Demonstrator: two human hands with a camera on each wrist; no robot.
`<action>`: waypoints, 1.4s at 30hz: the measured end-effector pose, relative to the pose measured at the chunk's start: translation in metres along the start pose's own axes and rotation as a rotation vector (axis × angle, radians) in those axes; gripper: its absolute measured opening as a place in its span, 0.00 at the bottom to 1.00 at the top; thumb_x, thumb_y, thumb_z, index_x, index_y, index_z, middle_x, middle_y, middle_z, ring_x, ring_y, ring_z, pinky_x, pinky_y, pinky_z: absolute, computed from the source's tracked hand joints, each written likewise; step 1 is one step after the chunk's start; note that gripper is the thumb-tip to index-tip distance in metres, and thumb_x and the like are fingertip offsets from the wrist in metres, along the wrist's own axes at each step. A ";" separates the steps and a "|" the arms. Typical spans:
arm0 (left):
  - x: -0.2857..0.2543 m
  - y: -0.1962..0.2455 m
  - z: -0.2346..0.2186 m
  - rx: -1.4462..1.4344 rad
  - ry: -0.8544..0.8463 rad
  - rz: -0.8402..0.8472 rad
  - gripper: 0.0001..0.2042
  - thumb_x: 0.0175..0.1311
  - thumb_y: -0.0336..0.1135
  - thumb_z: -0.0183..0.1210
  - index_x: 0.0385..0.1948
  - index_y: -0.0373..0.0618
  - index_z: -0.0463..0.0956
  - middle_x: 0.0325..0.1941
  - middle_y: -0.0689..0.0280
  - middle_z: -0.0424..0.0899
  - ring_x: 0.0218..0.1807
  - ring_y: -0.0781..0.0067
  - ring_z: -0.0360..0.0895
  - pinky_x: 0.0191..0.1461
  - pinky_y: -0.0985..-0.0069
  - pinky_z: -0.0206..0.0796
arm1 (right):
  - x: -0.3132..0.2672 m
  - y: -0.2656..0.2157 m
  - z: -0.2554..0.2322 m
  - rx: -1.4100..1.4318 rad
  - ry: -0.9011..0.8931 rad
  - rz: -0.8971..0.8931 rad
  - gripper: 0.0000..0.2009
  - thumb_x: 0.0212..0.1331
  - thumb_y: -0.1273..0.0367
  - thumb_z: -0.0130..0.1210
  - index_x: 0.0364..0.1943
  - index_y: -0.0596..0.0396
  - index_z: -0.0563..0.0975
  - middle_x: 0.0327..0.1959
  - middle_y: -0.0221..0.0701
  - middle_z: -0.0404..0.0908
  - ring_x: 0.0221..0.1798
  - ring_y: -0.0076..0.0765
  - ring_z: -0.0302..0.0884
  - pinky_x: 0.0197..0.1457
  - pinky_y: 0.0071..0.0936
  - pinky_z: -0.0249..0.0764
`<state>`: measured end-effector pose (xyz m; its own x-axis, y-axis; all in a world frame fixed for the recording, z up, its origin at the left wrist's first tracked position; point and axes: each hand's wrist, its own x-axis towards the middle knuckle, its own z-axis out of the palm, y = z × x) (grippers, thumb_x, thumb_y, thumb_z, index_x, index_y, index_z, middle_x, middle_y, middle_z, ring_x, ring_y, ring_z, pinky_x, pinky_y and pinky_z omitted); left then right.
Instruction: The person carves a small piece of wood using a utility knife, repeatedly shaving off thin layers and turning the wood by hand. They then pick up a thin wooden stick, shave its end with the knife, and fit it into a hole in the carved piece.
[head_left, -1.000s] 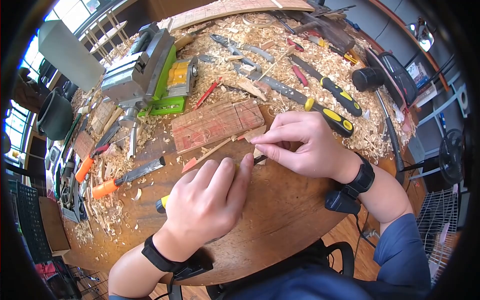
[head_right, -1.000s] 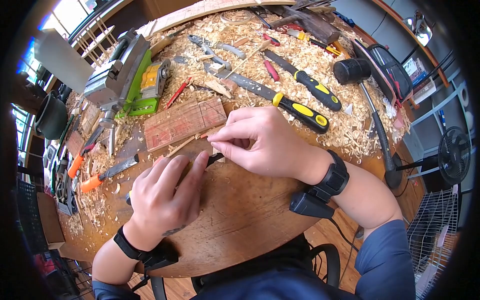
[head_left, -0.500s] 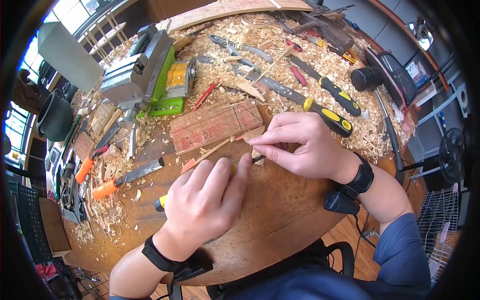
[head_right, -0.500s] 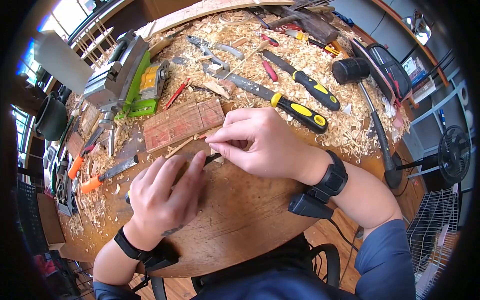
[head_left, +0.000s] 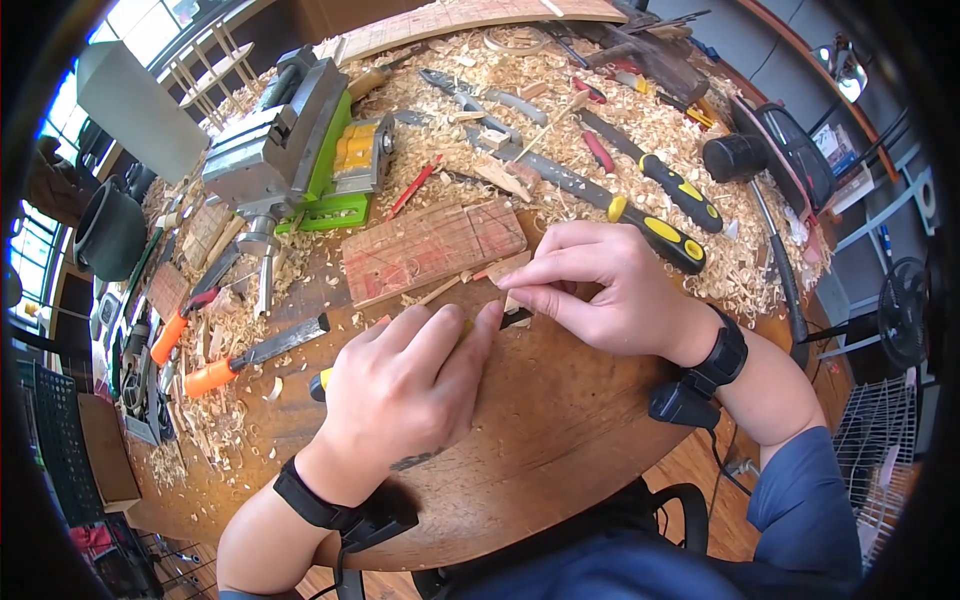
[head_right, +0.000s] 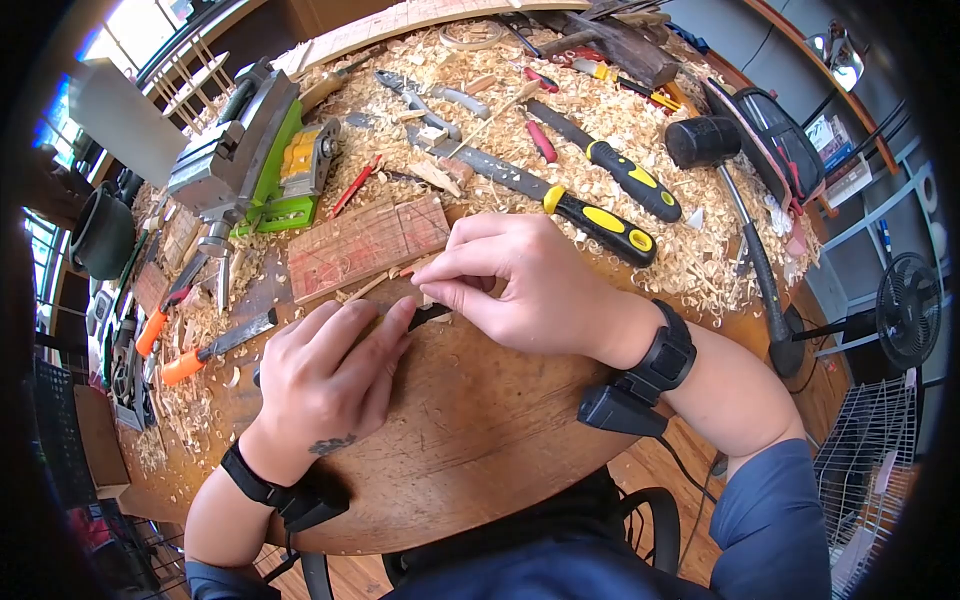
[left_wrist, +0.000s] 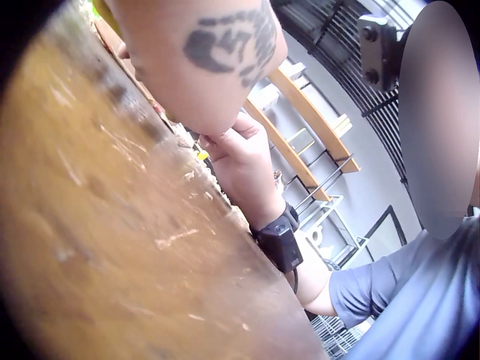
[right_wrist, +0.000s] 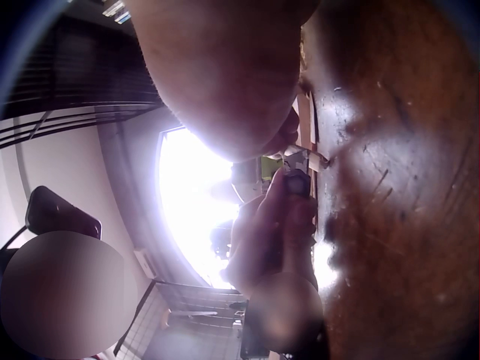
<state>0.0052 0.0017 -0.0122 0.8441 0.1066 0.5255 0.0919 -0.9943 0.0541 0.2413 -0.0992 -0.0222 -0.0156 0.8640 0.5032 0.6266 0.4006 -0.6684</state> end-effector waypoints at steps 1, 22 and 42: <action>0.000 0.000 0.000 -0.004 -0.011 0.001 0.23 0.52 0.27 0.71 0.54 0.40 0.89 0.38 0.65 0.81 0.30 0.66 0.79 0.31 0.68 0.73 | 0.000 0.000 0.000 0.012 -0.001 0.006 0.05 0.65 0.74 0.71 0.42 0.57 0.91 0.31 0.33 0.86 0.28 0.30 0.82 0.32 0.28 0.78; 0.000 -0.003 0.000 0.069 0.046 0.043 0.25 0.49 0.28 0.70 0.54 0.43 0.90 0.39 0.65 0.83 0.29 0.68 0.78 0.29 0.70 0.71 | 0.001 0.002 0.001 -0.005 -0.018 0.032 0.05 0.64 0.73 0.72 0.41 0.55 0.92 0.34 0.34 0.88 0.34 0.37 0.87 0.37 0.31 0.81; 0.001 -0.003 0.006 0.028 0.052 0.041 0.19 0.52 0.28 0.71 0.49 0.43 0.91 0.35 0.68 0.79 0.28 0.71 0.75 0.27 0.72 0.68 | 0.001 0.002 0.002 -0.007 -0.004 0.030 0.04 0.64 0.73 0.71 0.41 0.54 0.92 0.33 0.34 0.88 0.34 0.37 0.86 0.37 0.31 0.80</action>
<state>0.0090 0.0050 -0.0174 0.8187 0.0645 0.5706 0.0731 -0.9973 0.0079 0.2412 -0.0967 -0.0238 -0.0001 0.8769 0.4807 0.6322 0.3725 -0.6794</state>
